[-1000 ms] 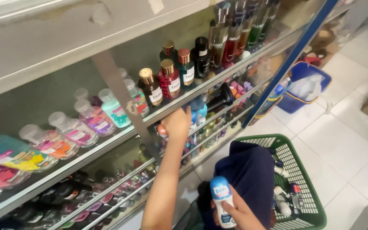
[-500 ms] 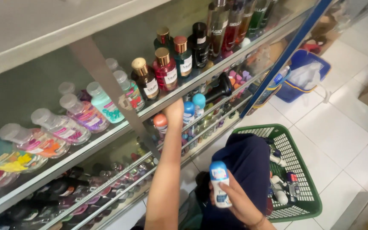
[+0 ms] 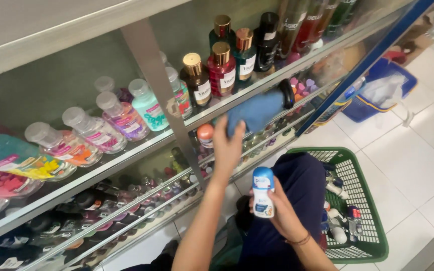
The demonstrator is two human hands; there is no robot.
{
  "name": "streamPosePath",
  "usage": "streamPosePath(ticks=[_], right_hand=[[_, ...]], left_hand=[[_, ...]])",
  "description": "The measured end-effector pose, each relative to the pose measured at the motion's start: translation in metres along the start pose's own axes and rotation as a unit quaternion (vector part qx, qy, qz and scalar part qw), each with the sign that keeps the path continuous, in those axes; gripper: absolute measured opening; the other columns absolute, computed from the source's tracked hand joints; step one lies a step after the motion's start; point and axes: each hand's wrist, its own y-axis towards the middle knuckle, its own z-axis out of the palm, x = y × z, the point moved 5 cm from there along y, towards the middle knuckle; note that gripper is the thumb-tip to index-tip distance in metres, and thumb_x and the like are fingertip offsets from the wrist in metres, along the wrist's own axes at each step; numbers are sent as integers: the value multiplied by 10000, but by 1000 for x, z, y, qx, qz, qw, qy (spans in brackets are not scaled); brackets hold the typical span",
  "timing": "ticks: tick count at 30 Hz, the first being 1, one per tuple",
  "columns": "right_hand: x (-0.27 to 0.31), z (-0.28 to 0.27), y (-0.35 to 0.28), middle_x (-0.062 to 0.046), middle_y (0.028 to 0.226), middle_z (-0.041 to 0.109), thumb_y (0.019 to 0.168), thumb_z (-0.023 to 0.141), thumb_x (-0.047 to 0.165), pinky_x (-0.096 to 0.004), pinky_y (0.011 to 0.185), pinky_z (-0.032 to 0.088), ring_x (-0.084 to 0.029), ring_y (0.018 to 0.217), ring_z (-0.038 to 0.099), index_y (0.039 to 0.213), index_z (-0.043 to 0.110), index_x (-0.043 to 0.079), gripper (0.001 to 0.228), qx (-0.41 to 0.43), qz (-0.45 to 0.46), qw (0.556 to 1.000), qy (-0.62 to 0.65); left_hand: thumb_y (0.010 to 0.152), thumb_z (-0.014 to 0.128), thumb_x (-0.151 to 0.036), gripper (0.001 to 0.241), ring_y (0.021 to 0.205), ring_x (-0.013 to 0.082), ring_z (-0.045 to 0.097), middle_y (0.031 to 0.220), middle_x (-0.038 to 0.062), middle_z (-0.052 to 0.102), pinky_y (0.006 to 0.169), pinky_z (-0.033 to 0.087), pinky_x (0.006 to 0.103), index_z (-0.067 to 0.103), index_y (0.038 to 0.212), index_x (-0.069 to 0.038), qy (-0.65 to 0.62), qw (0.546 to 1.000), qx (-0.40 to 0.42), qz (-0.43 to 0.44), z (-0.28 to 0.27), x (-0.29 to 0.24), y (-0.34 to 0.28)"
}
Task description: The person cleans a glass shelf in a store by wiping it with a cloth and using a handheld device to scan or clean bottles. They pick up bottles from a green basket, wipe the shelf, and place the bottles back on the shelf.
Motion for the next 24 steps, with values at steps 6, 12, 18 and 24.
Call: streamPosePath(ticks=[6,12,18,24], right_hand=[[-3,-41,-39,-175,1266,615,949,671,135,-396,938,511,-277,1091,616,1504,403,38,623,78,-132,958,-241],[-22,12,-73,-139,1368,575,811,829,103,-378,1077,433,-273,1286,560,1371,522,20,644,126,-158,856,-476],[-44,11,-69,-126,1400,573,839,778,65,-340,1079,437,-243,1276,567,1415,515,11,635,74,-206,864,-453],[-81,-41,-50,-193,1428,601,980,536,26,-388,1081,443,-279,1285,586,1472,496,-64,502,69,-45,985,-153]], left_hand=[[671,754,-126,491,1232,439,588,1328,262,555,1028,469,437,620,1131,-17,113,971,138,157,-41,-123,-111],[669,885,-274,652,1079,320,721,1182,144,742,925,554,404,680,1261,-91,114,945,268,-150,-70,-121,-136],[874,852,-176,368,1110,345,767,1173,180,748,1002,617,421,728,1163,14,192,953,33,232,-99,-125,-159],[734,866,-252,480,1265,418,661,1269,208,680,1075,478,637,736,1128,-10,267,912,-72,304,-131,-175,-168]])
